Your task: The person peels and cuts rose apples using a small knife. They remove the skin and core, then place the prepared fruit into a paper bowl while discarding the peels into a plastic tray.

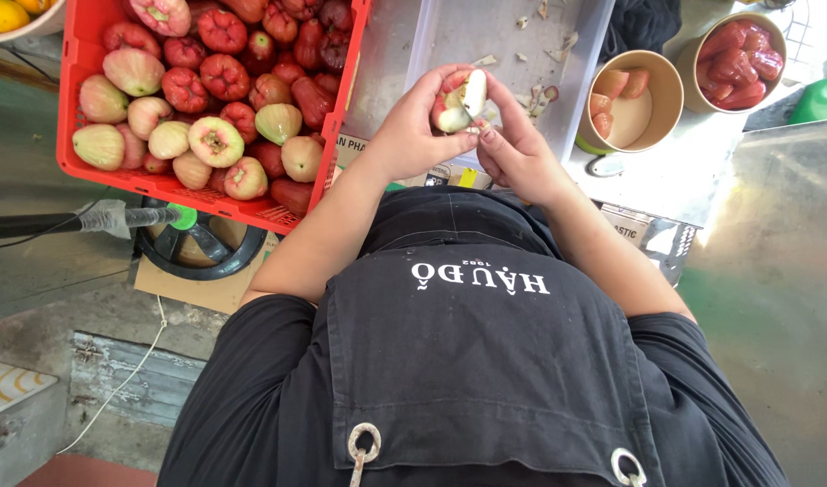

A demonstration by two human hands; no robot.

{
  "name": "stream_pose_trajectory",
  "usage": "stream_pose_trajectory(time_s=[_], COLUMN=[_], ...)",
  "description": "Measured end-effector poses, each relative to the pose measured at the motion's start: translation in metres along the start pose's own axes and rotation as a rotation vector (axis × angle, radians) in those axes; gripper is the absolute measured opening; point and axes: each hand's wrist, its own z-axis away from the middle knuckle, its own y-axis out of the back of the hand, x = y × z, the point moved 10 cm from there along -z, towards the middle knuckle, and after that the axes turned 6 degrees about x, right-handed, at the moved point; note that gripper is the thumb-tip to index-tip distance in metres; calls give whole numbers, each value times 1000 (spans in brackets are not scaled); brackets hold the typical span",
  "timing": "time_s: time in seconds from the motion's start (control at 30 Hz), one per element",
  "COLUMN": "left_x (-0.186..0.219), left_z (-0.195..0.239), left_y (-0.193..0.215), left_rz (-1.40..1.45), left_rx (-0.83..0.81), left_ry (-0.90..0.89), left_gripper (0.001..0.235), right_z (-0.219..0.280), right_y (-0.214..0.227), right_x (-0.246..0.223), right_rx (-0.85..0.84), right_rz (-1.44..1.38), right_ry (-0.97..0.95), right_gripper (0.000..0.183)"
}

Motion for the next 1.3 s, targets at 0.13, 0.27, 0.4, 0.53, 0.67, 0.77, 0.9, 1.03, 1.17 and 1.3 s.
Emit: stream_pose_trajectory(time_s=[0.13,0.27,0.4,0.53,0.67,0.77,0.9,1.03,1.17,1.3], left_x=[-10,-38,-53,-57,-69,-57,-60,-37,-85,-71], left_z=[1,-8,-7,-8,-3,-7,5,-2,-13,-15], left_y=[-13,-8,-6,-3,-4,-8,5,15,1,-8], left_rz=[272,119,-60,0,434,479,303,-12,222,433], left_rx=[-132,-32,1,9,-42,-135,-148,-192,-56,20], left_ry=[49,69,13,71,391,382,403,-21,201,119], left_gripper=[75,59,51,49,54,57,67,66,59,59], right_z=[-8,-13,-22,-24,-18,-10,2,15,17,8], right_y=[12,24,25,26,16,13,6,6,0,3], right_x=[19,38,46,40,27,8,15,21,27,11], right_rx=[69,142,196,183,68,23,-87,-291,-398,-307], right_rz=[-11,73,134,94,68,-32,-455,-857,-994,-731], right_ry=[33,82,88,167,246,258,-108,-383,-548,-360], right_gripper=[60,61,64,59,59,56,61,37,36,34])
